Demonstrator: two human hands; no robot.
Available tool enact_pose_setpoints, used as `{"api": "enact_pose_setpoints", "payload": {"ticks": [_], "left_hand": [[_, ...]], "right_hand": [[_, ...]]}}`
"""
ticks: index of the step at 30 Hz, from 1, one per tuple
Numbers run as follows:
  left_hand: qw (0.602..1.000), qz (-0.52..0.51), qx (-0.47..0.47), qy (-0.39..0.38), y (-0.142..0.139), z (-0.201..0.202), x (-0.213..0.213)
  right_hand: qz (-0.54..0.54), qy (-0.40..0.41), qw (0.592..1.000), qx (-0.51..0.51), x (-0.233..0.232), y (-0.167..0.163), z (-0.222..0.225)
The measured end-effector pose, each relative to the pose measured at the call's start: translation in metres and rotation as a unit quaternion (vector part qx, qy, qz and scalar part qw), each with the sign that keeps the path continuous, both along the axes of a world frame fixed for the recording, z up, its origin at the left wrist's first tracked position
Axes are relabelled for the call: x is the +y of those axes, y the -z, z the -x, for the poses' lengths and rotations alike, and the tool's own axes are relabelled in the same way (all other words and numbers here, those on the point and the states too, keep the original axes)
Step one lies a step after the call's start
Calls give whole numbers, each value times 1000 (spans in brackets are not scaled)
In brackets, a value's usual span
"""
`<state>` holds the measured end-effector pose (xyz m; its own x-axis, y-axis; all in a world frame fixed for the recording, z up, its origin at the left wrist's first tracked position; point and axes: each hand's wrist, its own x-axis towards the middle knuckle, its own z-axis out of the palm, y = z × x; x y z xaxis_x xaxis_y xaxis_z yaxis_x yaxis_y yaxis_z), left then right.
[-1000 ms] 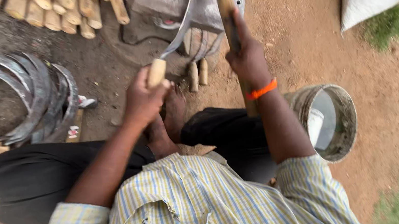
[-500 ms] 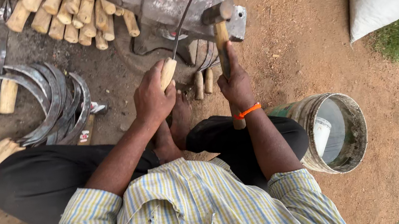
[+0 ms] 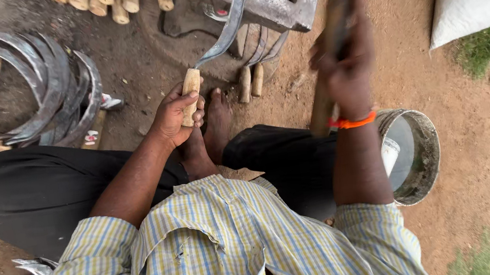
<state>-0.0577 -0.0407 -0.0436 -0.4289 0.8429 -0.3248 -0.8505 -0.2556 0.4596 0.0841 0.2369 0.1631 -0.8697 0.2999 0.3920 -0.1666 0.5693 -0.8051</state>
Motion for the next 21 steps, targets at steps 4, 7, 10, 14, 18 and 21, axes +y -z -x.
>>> {"api": "enact_pose_setpoints", "payload": {"ticks": [4,7,10,14,18,21], "left_hand": [[1000,-7,-2,-5,11,-2,2],[1000,-1,15,-10,8,0,5],[999,9,29,-15,3,2,1],[1000,21,21,-8,-1,5,0],[998,45,37,-1,-6,9,5],[999,38,31,-3,-10,10,1]], "right_hand": [[-127,4,991,30,4,-5,32],[-274,84,952,-112,-7,34,58],[-181,61,974,-124,-7,46,55],[-34,53,998,-30,0,29,42],[-223,58,973,10,-9,24,53],[-333,78,934,-99,-18,29,62]]}}
